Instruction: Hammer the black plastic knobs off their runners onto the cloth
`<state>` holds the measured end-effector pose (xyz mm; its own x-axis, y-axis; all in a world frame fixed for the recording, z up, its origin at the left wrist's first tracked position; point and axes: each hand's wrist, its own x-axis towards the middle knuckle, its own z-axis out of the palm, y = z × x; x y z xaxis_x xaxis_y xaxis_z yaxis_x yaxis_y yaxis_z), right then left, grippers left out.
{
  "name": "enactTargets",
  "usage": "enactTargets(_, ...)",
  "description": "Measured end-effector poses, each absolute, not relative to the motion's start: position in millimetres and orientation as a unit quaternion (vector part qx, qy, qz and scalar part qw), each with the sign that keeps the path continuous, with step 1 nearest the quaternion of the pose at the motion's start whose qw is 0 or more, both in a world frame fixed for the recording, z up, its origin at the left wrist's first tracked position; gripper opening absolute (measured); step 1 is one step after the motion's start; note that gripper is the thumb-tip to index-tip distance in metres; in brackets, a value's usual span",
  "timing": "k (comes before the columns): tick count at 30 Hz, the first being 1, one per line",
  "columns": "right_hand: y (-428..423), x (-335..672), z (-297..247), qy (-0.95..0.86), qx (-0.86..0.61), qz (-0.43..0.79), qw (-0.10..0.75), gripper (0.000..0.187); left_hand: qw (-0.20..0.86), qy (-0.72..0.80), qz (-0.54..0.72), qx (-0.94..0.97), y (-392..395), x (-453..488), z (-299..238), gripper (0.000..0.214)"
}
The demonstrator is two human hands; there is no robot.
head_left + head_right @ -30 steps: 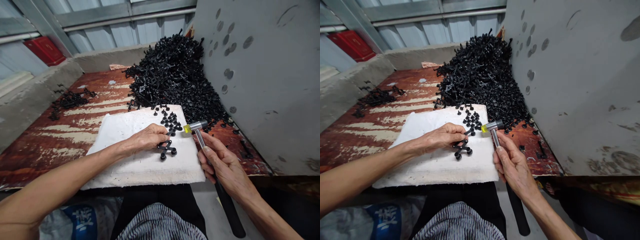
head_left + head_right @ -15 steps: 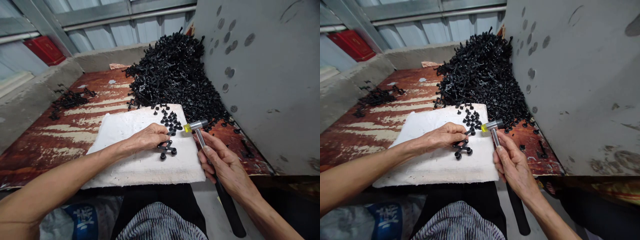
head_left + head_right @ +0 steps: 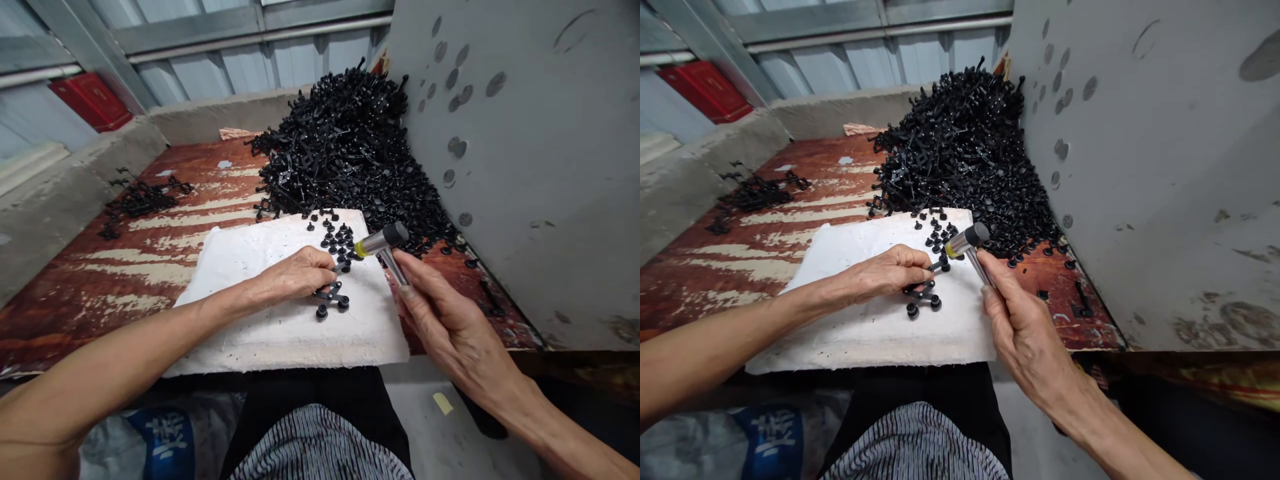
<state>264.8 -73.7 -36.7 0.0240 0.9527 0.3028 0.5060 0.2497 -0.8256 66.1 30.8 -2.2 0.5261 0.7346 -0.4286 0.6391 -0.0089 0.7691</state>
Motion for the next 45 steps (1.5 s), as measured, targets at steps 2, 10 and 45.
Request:
enactTargets(2, -69, 266, -33, -0.699, -0.53, 0.196, 0.438, 0.048, 0.509, 0.486, 0.05, 0.709, 30, 67, -1, 0.015)
enactTargets(10, -67, 266, -22, -0.743, -0.498, 0.079, 0.439, 0.056, 0.519, 0.513, 0.043, 0.683, 29, 71, 7, 0.017)
enactTargets(45, -64, 268, -33, -0.76, -0.498, 0.143, 0.394, 0.059, 0.61, 0.483, 0.01, 0.628, 43, 66, 8, 0.022)
